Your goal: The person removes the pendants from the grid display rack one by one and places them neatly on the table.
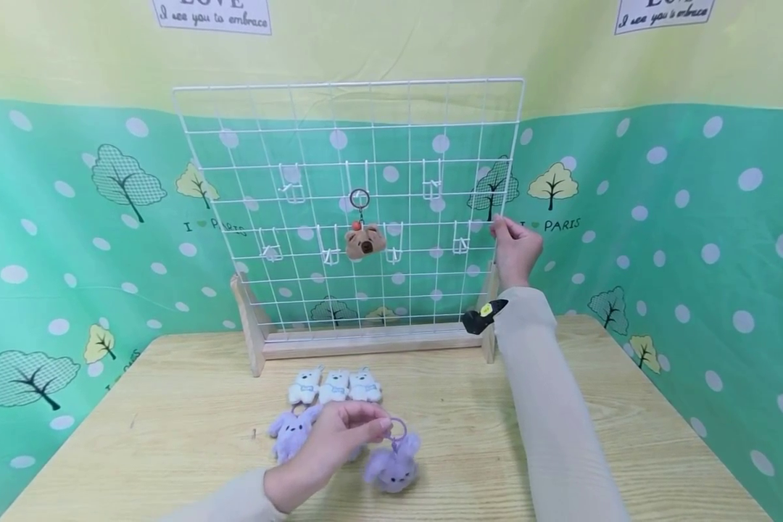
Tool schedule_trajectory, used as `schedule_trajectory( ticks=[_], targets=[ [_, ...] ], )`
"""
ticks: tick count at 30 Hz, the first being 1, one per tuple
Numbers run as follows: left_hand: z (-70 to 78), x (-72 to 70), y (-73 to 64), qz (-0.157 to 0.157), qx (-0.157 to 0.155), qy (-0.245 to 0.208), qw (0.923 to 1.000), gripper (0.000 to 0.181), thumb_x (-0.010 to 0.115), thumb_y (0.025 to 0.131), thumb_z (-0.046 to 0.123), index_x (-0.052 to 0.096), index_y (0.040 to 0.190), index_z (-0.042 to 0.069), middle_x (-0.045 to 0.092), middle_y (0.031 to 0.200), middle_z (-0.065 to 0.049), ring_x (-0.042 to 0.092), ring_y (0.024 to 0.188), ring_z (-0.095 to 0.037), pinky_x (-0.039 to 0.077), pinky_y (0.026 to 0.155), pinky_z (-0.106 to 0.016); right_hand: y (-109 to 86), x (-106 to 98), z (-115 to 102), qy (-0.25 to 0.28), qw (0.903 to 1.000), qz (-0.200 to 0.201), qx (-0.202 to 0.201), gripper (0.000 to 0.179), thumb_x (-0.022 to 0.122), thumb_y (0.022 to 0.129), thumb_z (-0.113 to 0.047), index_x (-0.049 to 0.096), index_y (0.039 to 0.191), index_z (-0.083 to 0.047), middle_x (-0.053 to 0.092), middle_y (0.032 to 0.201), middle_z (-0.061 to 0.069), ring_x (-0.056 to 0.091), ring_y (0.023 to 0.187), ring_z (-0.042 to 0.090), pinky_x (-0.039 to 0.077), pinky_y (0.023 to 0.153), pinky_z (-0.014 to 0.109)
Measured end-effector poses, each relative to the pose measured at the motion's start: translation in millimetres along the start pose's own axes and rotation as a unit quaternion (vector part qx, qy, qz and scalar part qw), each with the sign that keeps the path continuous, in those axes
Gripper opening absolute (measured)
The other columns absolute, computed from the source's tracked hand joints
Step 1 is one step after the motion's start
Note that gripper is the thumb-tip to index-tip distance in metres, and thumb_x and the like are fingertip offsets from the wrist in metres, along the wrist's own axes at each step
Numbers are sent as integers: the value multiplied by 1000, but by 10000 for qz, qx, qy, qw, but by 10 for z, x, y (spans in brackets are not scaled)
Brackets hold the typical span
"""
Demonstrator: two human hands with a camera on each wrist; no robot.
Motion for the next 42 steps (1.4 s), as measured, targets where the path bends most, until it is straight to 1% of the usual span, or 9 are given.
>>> schedule_trajectory(
  ticks=[6, 10, 17, 22, 25, 29, 32, 36, 42],
  targets=[
    [-69, -49, 185, 238, -108, 127, 9996, 17, 69, 85, 9, 68, 96, -4, 71, 87, -11, 64, 76, -10, 55, 71, -23, 4, 1, 4, -15, 10000, -12, 48, 40, 68, 84, -39, 69, 110, -10, 72, 95, -4, 62, 92, 9, 44, 97, 28],
    [-97, -68, 315, 299, -140, 168, 9993, 18, 69, 85, 10, 68, 95, -4, 70, 86, -10, 64, 77, -11, 55, 72, -24, 14, 5, 2, -23, 10000, -2, 60, 39, 68, 84, -38, 69, 110, -9, 72, 99, 0, 62, 93, 11, 43, 98, 28],
    [-213, -116, 487, 441, -333, 262, 9981, 16, 68, 87, 13, 68, 95, -1, 69, 90, -14, 65, 78, -12, 56, 74, -28, 17, 8, -3, -26, 10000, 17, 52, 39, 68, 84, -39, 69, 109, -10, 72, 100, 2, 63, 92, 10, 42, 99, 28],
    [-289, -156, 604, 635, -290, 354, 9969, 15, 68, 86, 11, 68, 94, -1, 69, 84, -8, 65, 76, -12, 56, 73, -29, 9, 16, -2, -50, 10000, -34, 29, 39, 67, 85, -38, 69, 111, -9, 71, 101, 2, 62, 93, 10, 42, 99, 28],
    [-336, -171, 656, 688, -308, 402, 9963, 12, 69, 85, 9, 68, 92, -1, 69, 81, -5, 65, 74, -12, 56, 72, -30, 4, 13, 10, -74, 9999, -68, 41, 39, 67, 84, -40, 69, 111, -11, 71, 99, 0, 62, 94, 11, 42, 100, 28],
    [-336, -173, 656, 745, -296, 505, 9955, 11, 68, 84, 5, 68, 91, -4, 69, 81, -10, 65, 74, -13, 57, 72, -32, 1, 11, 15, -85, 9999, -81, -23, 41, 66, 84, -41, 69, 111, -10, 72, 97, -1, 63, 94, 11, 42, 100, 28],
    [-338, -185, 653, 821, -217, 807, 9931, 8, 68, 83, 3, 69, 89, -3, 69, 80, -10, 63, 71, -13, 56, 68, -29, 1, 12, 7, -90, 9999, -75, -76, 41, 66, 84, -40, 69, 111, -9, 72, 98, 0, 63, 94, 11, 42, 100, 28],
    [-365, -206, 680, 855, -38, 1318, 9876, 5, 69, 81, 0, 71, 85, 1, 69, 77, -6, 62, 69, -11, 53, 63, -22, 1, 14, 0, -84, 9999, -73, -105, 41, 66, 85, -39, 68, 111, -8, 71, 100, 2, 63, 94, 10, 42, 100, 28],
    [-341, -209, 702, 799, 266, 1929, 9776, 7, 70, 80, -1, 72, 86, 1, 71, 80, -7, 63, 70, -11, 52, 63, -19, 7, 16, 2, -25, 10000, -77, -57, 40, 67, 84, -39, 69, 110, -8, 72, 99, 2, 63, 92, 10, 43, 100, 27]
  ],
)
Point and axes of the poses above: each hand's wrist, its own y-axis towards the middle knuckle, its own x-axis out of the palm, z = x × y, the point moved 7 cm from there along y, towards the middle knuckle
